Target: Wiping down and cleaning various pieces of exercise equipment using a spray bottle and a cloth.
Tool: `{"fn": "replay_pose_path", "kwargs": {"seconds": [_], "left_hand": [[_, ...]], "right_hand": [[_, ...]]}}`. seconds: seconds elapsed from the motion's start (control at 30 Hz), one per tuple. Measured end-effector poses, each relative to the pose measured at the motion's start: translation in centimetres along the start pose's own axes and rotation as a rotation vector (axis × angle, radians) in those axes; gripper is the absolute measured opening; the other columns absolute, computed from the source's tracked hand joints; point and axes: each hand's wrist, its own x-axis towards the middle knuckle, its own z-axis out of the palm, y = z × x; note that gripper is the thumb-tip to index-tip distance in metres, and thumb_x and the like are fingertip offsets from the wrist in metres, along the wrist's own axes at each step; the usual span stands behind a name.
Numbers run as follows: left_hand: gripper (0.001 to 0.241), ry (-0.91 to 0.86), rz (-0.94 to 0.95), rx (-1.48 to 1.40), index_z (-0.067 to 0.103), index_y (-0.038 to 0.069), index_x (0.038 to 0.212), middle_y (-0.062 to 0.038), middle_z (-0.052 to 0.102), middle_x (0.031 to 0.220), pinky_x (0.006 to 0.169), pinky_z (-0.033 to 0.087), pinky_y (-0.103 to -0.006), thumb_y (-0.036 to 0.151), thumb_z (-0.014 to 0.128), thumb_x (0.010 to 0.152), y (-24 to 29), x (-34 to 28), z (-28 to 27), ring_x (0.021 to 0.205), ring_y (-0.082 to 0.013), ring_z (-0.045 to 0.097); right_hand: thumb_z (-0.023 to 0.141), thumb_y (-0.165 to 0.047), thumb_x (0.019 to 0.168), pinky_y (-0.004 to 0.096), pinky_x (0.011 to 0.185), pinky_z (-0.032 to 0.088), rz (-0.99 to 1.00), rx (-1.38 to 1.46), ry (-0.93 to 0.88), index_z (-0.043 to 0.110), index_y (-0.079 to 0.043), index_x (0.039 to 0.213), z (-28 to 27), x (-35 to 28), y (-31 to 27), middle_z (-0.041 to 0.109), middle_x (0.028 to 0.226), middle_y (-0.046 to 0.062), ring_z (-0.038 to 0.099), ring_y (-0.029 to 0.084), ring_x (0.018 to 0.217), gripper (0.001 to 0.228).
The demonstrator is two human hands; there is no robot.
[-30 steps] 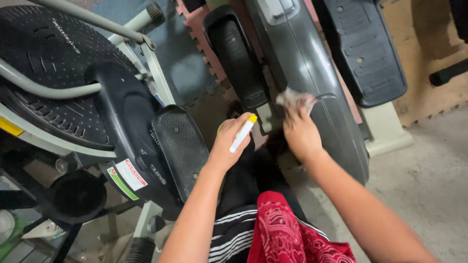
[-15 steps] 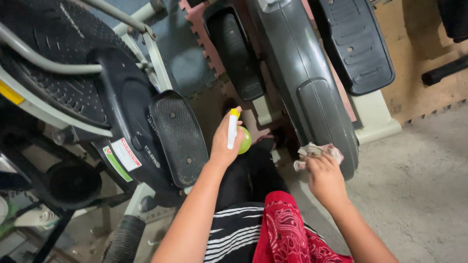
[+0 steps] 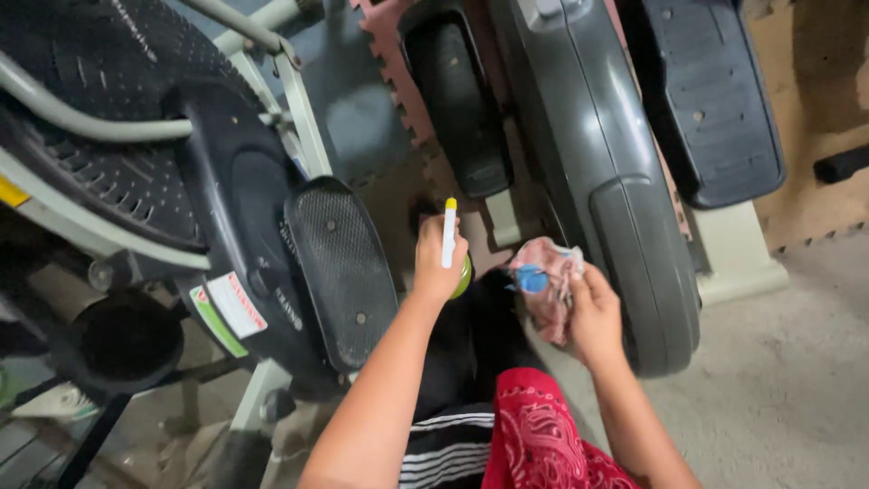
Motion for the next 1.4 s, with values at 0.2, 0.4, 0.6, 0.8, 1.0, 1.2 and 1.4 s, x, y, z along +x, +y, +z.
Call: {"fn": "replay_pose_path", "kwargs": {"seconds": [0.2, 0.4, 0.6, 0.8, 1.0, 1.2, 1.4], "left_hand": [[0.025, -0.008, -0.117, 0.017, 0.060, 0.000, 0.112, -0.026, 0.062, 0.110, 0.089, 0.052, -0.0522, 0.010, 0.061, 0.088, -2.5, 2.2, 0.4, 0.101, -0.0477, 0.062], [0.039, -0.013, 0.172, 0.009, 0.051, -0.003, 0.125, -0.026, 0.057, 0.123, 0.100, 0.050, -0.0523, 0.006, 0.056, 0.087, -3.3, 4.1, -1.0, 0.113, -0.0487, 0.057], [0.037, -0.210, -0.047, -0.014, 0.052, 0.000, 0.122, -0.025, 0.056, 0.118, 0.092, 0.052, -0.0514, 0.013, 0.063, 0.088, -4.2, 6.4, -1.9, 0.108, -0.0467, 0.058], [0.037, -0.325, -0.096, 0.127, 0.055, 0.008, 0.119, -0.019, 0.059, 0.120, 0.079, 0.054, -0.0530, 0.017, 0.067, 0.086, -5.2, 9.2, -2.2, 0.100, -0.0440, 0.064], [0.044, -0.366, -0.030, 0.094, 0.055, 0.007, 0.124, -0.017, 0.060, 0.119, 0.079, 0.056, -0.0497, 0.016, 0.068, 0.083, -6.8, 10.3, -2.5, 0.097, -0.0421, 0.066], [0.044, -0.313, 0.047, 0.046, 0.054, 0.002, 0.128, -0.020, 0.057, 0.118, 0.089, 0.056, -0.0478, 0.011, 0.066, 0.087, -8.6, 9.9, -1.4, 0.107, -0.0430, 0.062], [0.040, -0.289, -0.006, -0.078, 0.056, 0.003, 0.125, -0.020, 0.058, 0.119, 0.093, 0.056, -0.0473, 0.009, 0.064, 0.087, -7.9, 9.8, -1.3, 0.109, -0.0428, 0.062]], "right_hand": [[0.051, -0.015, 0.106, 0.027, 0.087, 0.053, 0.148, 0.173, -0.037, 0.064, 0.001, 0.129, 3.9, 5.1, 3.0, 0.071, 0.111, 0.006, 0.066, 0.013, 0.098, 0.030], [0.061, -0.018, 0.099, 0.032, 0.083, 0.058, 0.251, 0.255, -0.202, 0.062, -0.003, 0.130, 9.7, 13.0, 4.0, 0.072, 0.110, 0.005, 0.070, 0.015, 0.095, 0.035], [0.064, -0.027, 0.106, 0.027, 0.060, 0.051, -0.068, -0.146, -0.076, 0.070, -0.002, 0.114, 15.6, 24.0, 5.3, 0.069, 0.086, 0.005, 0.061, 0.010, 0.068, 0.027], [0.056, 0.002, 0.101, 0.042, 0.108, 0.051, -0.885, -0.495, -0.128, 0.064, -0.003, 0.138, 23.2, 34.5, 0.3, 0.069, 0.133, 0.018, 0.066, 0.032, 0.125, 0.038], [0.054, 0.012, 0.090, 0.048, 0.120, 0.036, -1.016, -1.199, -0.259, 0.059, -0.013, 0.153, 25.2, 41.1, 6.6, 0.045, 0.162, 0.018, 0.036, 0.046, 0.150, 0.068], [0.053, -0.010, 0.090, 0.045, 0.124, 0.032, -1.025, -1.851, -0.338, 0.045, -0.004, 0.158, 19.7, 30.8, 12.0, 0.034, 0.165, 0.020, 0.027, 0.042, 0.152, 0.069], [0.060, -0.007, 0.068, 0.037, 0.101, 0.049, -0.568, -1.483, -0.562, 0.056, -0.005, 0.136, 10.0, 20.3, 17.4, 0.048, 0.152, 0.016, 0.041, 0.036, 0.144, 0.069]]}}
